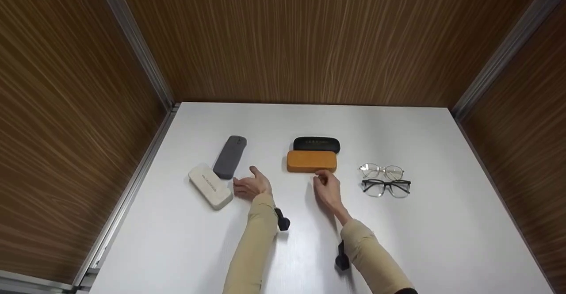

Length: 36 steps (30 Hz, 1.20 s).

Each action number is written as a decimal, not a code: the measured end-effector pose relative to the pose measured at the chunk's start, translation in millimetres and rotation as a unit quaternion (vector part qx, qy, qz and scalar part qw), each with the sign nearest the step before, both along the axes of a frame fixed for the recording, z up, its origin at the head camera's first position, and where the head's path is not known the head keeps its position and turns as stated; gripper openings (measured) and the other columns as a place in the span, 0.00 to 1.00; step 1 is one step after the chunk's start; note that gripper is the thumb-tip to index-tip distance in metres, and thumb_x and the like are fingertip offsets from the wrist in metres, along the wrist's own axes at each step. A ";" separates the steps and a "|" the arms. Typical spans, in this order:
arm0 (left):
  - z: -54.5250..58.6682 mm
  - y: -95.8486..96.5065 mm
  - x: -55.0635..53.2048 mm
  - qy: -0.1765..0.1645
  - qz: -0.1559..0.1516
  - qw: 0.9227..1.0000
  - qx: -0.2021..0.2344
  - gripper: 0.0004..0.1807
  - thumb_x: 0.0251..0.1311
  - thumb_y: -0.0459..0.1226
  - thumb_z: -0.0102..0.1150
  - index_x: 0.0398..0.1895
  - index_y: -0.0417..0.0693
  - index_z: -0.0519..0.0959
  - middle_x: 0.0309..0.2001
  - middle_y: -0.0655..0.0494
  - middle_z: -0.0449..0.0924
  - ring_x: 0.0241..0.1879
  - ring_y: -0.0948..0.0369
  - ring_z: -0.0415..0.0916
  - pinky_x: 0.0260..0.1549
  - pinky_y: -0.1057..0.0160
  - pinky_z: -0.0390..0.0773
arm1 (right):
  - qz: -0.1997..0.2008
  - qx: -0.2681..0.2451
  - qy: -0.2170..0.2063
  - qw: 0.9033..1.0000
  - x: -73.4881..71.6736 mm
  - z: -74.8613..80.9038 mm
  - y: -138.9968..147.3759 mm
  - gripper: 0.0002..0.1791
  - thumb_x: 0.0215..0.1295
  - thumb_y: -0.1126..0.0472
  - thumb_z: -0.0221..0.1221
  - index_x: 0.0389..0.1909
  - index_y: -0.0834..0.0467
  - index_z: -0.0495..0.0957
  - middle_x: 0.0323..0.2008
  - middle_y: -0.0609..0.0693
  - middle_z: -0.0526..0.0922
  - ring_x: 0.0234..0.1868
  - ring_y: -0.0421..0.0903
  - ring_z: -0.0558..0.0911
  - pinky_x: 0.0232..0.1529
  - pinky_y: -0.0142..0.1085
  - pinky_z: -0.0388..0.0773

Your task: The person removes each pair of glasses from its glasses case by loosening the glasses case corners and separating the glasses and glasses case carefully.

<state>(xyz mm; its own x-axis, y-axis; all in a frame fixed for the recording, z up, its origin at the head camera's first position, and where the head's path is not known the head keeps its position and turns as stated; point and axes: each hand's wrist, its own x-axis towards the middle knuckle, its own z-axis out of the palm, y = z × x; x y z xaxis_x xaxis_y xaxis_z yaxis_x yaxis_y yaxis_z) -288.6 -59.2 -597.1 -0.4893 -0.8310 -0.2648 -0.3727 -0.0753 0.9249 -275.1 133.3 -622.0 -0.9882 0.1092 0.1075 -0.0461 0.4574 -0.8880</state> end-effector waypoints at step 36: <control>-0.8 -66.3 -23.5 0.020 0.106 0.993 0.043 0.34 0.68 0.41 0.58 0.71 0.34 0.60 0.71 0.35 0.57 0.70 0.43 0.61 0.68 0.48 0.68 | 0.088 0.027 -0.037 0.995 -2.8 1.0 11.2 0.11 0.63 0.71 0.59 0.45 0.65 0.83 0.39 0.57 0.82 0.40 0.46 0.76 0.44 0.35 0.72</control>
